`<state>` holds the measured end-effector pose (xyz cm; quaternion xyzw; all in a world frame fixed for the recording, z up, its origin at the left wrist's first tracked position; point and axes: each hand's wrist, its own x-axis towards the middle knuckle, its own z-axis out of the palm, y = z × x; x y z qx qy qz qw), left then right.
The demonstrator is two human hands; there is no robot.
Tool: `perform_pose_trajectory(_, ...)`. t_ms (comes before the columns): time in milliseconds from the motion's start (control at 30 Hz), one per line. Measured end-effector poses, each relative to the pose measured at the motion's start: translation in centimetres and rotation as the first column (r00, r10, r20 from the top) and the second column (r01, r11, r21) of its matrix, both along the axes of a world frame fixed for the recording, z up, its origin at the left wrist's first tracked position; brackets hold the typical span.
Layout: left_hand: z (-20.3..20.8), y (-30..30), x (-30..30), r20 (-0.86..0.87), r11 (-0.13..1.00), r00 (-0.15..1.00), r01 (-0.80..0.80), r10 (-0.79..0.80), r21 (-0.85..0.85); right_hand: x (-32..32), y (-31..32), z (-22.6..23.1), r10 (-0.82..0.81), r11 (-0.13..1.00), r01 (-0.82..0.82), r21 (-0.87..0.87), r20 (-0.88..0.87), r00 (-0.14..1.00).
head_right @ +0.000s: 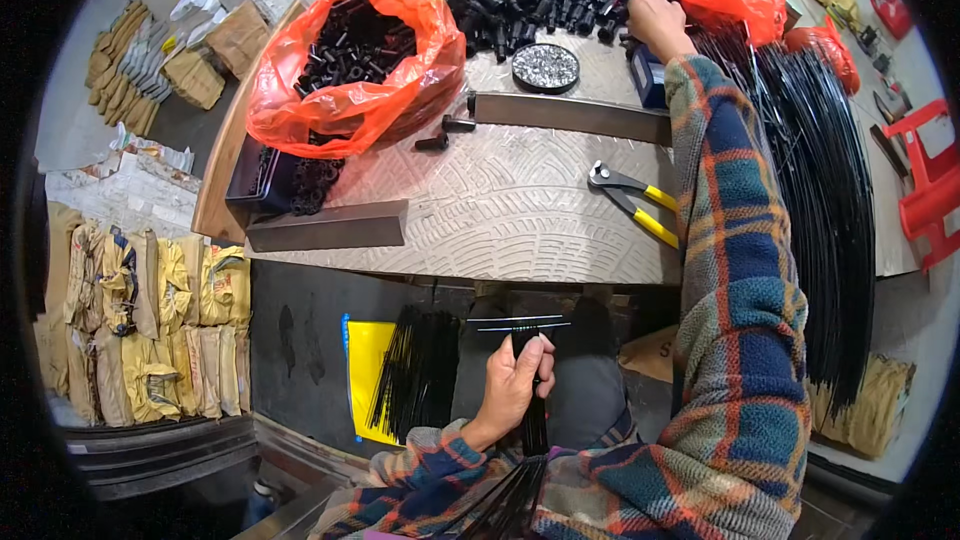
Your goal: Assembling black plastic tube components into a central circular base using a crimping tool and a hammer.
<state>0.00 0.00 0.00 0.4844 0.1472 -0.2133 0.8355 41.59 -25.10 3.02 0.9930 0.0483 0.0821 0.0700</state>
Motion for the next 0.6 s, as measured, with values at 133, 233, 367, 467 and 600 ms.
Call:
perform_pose_trajectory(133,-2.2,0.7,4.2,0.142,0.999,0.99,0.021,-0.025,0.026,2.1,1.3,3.9,-0.05,0.998,0.05,-0.047,-0.005,0.999)
perform_pose_trajectory(233,-2.4,1.0,3.8,0.176,0.999,0.984,0.005,-0.01,0.032,2.4,2.9,4.3,-0.054,0.995,0.06,0.076,-0.07,0.996)
perform_pose_trajectory(367,-2.6,0.9,3.6,0.209,0.999,0.978,0.005,-0.014,0.039,2.6,1.8,3.2,-0.183,0.958,0.184,0.218,-0.028,0.983)
perform_pose_trajectory(467,-2.5,1.0,3.5,0.212,0.999,0.977,0.002,-0.01,0.035,2.6,1.8,4.2,-0.13,0.94,0.031,0.34,0.275,0.953)
perform_pose_trajectory(600,-2.3,1.1,3.9,0.201,1.0,0.98,0.004,-0.006,0.007,-2.0,4.4,7.0,0.181,0.558,-0.343,0.755,0.293,0.939)
